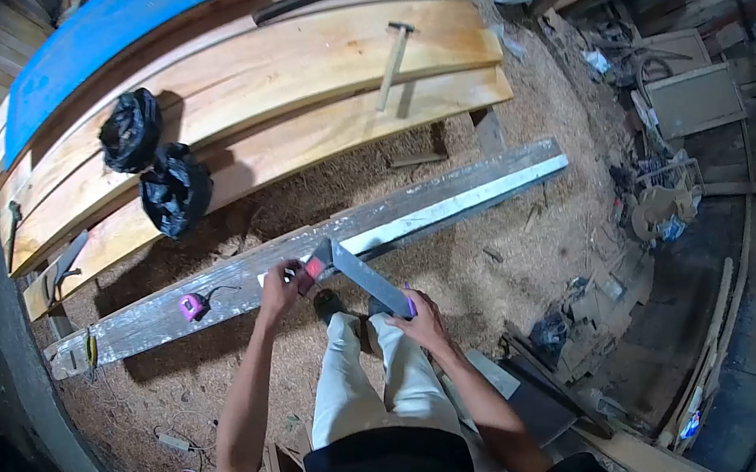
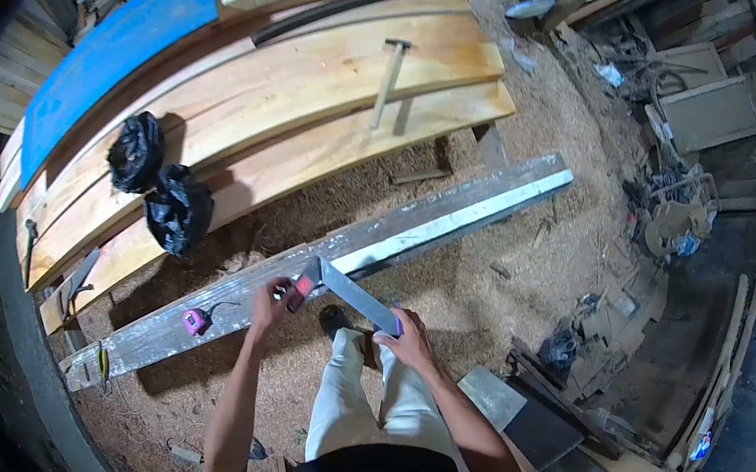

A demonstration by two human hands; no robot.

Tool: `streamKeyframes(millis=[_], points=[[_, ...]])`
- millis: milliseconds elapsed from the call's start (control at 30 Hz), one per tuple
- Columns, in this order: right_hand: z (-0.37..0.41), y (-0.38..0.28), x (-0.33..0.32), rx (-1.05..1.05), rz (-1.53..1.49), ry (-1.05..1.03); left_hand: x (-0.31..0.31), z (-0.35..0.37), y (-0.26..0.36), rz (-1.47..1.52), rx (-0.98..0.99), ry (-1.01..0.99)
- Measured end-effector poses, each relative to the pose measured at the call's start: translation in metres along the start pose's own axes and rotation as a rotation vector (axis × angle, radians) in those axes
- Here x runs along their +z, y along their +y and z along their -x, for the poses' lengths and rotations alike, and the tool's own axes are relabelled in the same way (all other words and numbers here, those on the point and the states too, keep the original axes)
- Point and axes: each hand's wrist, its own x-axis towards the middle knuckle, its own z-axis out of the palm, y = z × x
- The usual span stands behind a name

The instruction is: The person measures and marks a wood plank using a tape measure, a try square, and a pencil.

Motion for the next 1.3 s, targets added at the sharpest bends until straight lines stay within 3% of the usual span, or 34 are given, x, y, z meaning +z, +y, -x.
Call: streamKeyframes(millis=[33, 67, 167, 300, 467, 600, 800, 1033, 1300], points=[[0.002, -0.004, -0.014, -0.166, 0.151, 0.016, 0.0, 0.015, -0.009, 0.036, -0.048, -0.022], [0.006, -0.004, -0.025, -0.165, 0.181, -0.084, -0.003, 0.037, -0.007, 0.106, -0.081, -0.066], [0.019, -0.009, -0.046, -0.331, 0.289, -0.105, 0.006, 0.076, -0.039, 0.324, -0.062, -0.127], [0.02, -0.02, -0.06, -0.393, 0.27, -0.175, 0.007, 0.127, -0.023, 0.191, -0.132, -0.167], [-0.001, -0.025, -0.08, -0.616, 0.284, -0.186, 0.039, 0.139, -0.024, 0.063, -0.159, 0.009], [-0.02, -0.024, -0.105, -0.665, 0.313, -0.273, 0.061, 0.154, 0.029, -0.06, -0.154, 0.134], [-0.039, 0.012, -0.156, -0.768, 0.311, -0.333, 0.129, 0.152, 0.051, -0.221, -0.165, 0.197], [-0.06, 0.067, -0.223, -0.764, 0.305, -0.411, 0.208, 0.149, 0.095, -0.238, -0.243, 0.208], [-0.09, 0.067, -0.268, -0.707, 0.441, -0.38, 0.243, 0.13, 0.142, -0.3, -0.274, 0.37]])
